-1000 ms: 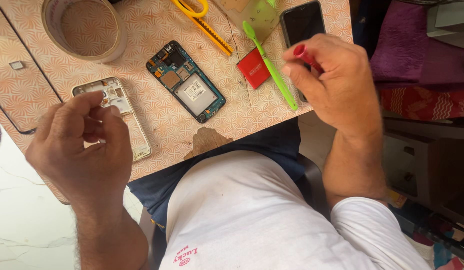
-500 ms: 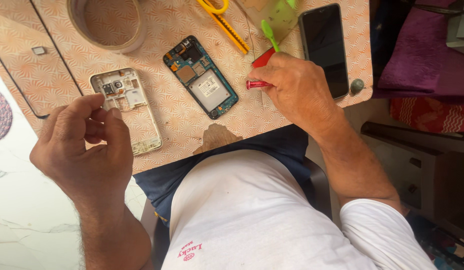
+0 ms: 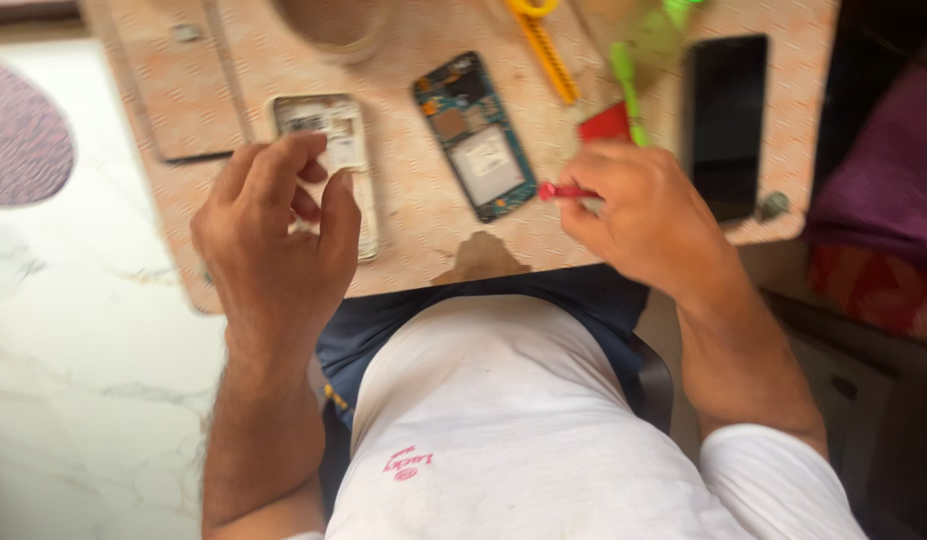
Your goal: The person disassembles a phone frame using a screwdriver, cuts a piece of tape with scissors, and marks the frame using a pencil while sitting at a desk.
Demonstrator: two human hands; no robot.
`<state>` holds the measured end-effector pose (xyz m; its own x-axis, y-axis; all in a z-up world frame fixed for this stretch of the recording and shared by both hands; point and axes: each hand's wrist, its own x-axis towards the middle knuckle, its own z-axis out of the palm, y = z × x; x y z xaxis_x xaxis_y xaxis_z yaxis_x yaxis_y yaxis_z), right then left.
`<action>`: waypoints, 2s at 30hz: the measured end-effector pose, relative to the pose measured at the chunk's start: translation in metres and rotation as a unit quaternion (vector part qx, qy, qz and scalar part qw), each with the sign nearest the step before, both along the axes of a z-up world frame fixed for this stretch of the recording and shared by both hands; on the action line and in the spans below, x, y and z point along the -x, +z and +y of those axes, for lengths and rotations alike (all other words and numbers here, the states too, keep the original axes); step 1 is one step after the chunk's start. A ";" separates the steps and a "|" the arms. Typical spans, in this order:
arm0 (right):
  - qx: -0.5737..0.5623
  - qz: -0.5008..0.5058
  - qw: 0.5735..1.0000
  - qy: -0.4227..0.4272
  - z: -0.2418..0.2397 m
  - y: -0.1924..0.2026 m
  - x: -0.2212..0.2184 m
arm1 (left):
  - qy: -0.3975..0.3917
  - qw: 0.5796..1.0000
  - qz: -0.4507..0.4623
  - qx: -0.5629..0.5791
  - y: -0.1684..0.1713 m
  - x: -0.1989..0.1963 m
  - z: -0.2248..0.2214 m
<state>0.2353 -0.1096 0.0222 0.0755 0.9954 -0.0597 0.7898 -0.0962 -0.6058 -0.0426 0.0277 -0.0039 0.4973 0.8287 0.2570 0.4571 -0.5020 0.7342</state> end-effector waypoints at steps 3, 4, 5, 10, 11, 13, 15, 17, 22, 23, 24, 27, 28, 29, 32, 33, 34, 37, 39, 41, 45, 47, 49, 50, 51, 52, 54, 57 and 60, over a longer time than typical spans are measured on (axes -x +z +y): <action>0.008 0.048 0.999 -0.002 0.007 0.007 0.023 | 0.042 0.998 0.050 -0.017 0.005 0.011 0.005; 0.013 0.063 0.998 -0.008 0.010 0.007 0.030 | 0.055 0.996 0.067 -0.022 0.006 0.013 0.006; -0.003 0.062 0.998 0.003 0.015 0.006 0.036 | 0.066 0.993 0.096 -0.032 0.008 0.015 0.007; -0.045 0.034 0.998 0.042 0.030 -0.004 0.061 | 0.082 0.987 0.134 -0.024 0.009 0.013 0.002; -0.058 0.030 0.997 0.051 0.036 -0.006 0.063 | 0.075 0.990 0.123 -0.014 0.008 0.013 -0.001; -0.082 0.018 0.994 0.064 0.043 -0.008 0.066 | 0.053 0.994 0.097 0.009 0.007 0.011 -0.006; -0.055 0.006 0.998 0.026 0.048 -0.005 0.063 | 0.027 0.997 0.072 0.031 0.004 0.007 -0.011; -0.038 0.015 0.999 -0.001 0.049 0.001 0.055 | -0.001 0.998 0.057 0.018 0.001 0.001 -0.015; 0.006 0.051 0.998 -0.048 0.036 0.004 0.033 | -0.050 0.997 0.054 -0.013 0.000 -0.011 -0.019; 0.014 0.027 0.998 -0.061 0.032 0.002 0.030 | -0.051 0.997 0.053 -0.013 0.000 -0.013 -0.020; 0.021 0.004 0.997 -0.073 0.028 -0.001 0.028 | -0.052 0.997 0.053 -0.014 0.001 -0.015 -0.019; -0.004 -0.081 0.994 -0.071 0.022 -0.007 0.023 | -0.045 0.997 0.058 -0.028 0.005 -0.016 -0.016; -0.020 -0.112 0.991 -0.063 0.022 -0.009 0.021 | -0.039 0.997 0.059 -0.036 0.007 -0.015 -0.014; -0.026 -0.109 0.991 -0.068 0.023 -0.010 0.019 | -0.033 0.997 0.059 -0.023 0.009 -0.015 -0.012; -0.060 -0.137 0.987 -0.062 0.026 -0.012 0.018 | -0.011 0.998 0.065 0.002 0.008 -0.012 -0.007; -0.084 -0.173 0.980 -0.050 0.027 -0.013 0.018 | -0.005 0.998 0.069 -0.001 0.007 -0.010 -0.006; -0.108 -0.208 0.971 -0.037 0.029 -0.013 0.018 | 0.003 0.997 0.072 -0.005 0.005 -0.008 -0.006; -0.123 -0.175 0.975 -0.068 0.030 -0.012 0.016 | 0.051 0.993 0.109 0.002 -0.001 -0.003 -0.004; -0.130 -0.117 0.982 -0.066 0.028 -0.010 0.016 | 0.070 0.985 0.149 -0.053 -0.005 0.003 -0.003; -0.138 -0.067 0.986 -0.059 0.024 -0.008 0.018 | 0.086 0.975 0.190 -0.073 -0.006 0.007 -0.001; -0.149 -0.030 0.988 -0.040 0.021 -0.007 0.026 | 0.100 0.961 0.253 -0.051 -0.008 0.009 0.001; -0.155 -0.018 0.987 -0.039 0.021 -0.007 0.030 | 0.103 0.958 0.265 -0.046 -0.009 0.005 0.002; -0.156 0.009 0.987 -0.046 0.020 -0.006 0.033 | 0.104 0.958 0.266 -0.039 -0.011 0.000 0.002; -0.157 0.016 0.986 -0.047 0.021 -0.006 0.033 | 0.103 0.958 0.265 -0.038 -0.012 -0.003 0.001; -0.158 0.023 0.986 -0.047 0.022 -0.007 0.034 | 0.103 0.958 0.264 -0.037 -0.014 -0.004 0.001; -0.159 0.030 0.986 -0.048 0.022 -0.007 0.034 | 0.102 0.959 0.263 -0.036 -0.015 -0.006 0.001; -0.167 0.030 0.984 -0.046 0.022 -0.007 0.037 | 0.100 0.961 0.253 -0.047 -0.017 -0.007 0.001; -0.173 0.044 0.983 -0.044 0.023 -0.008 0.041 | 0.095 0.973 0.211 0.009 -0.018 -0.007 0.001; -0.159 0.074 0.984 -0.039 0.025 -0.010 0.045 | 0.099 0.976 0.191 0.031 -0.020 -0.006 0.000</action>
<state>0.1903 -0.0849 0.0124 0.1669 0.9570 0.2374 0.6886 0.0592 -0.7227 -0.0370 0.0273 -0.0236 0.3755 0.9263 0.0302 0.7869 -0.3359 0.5177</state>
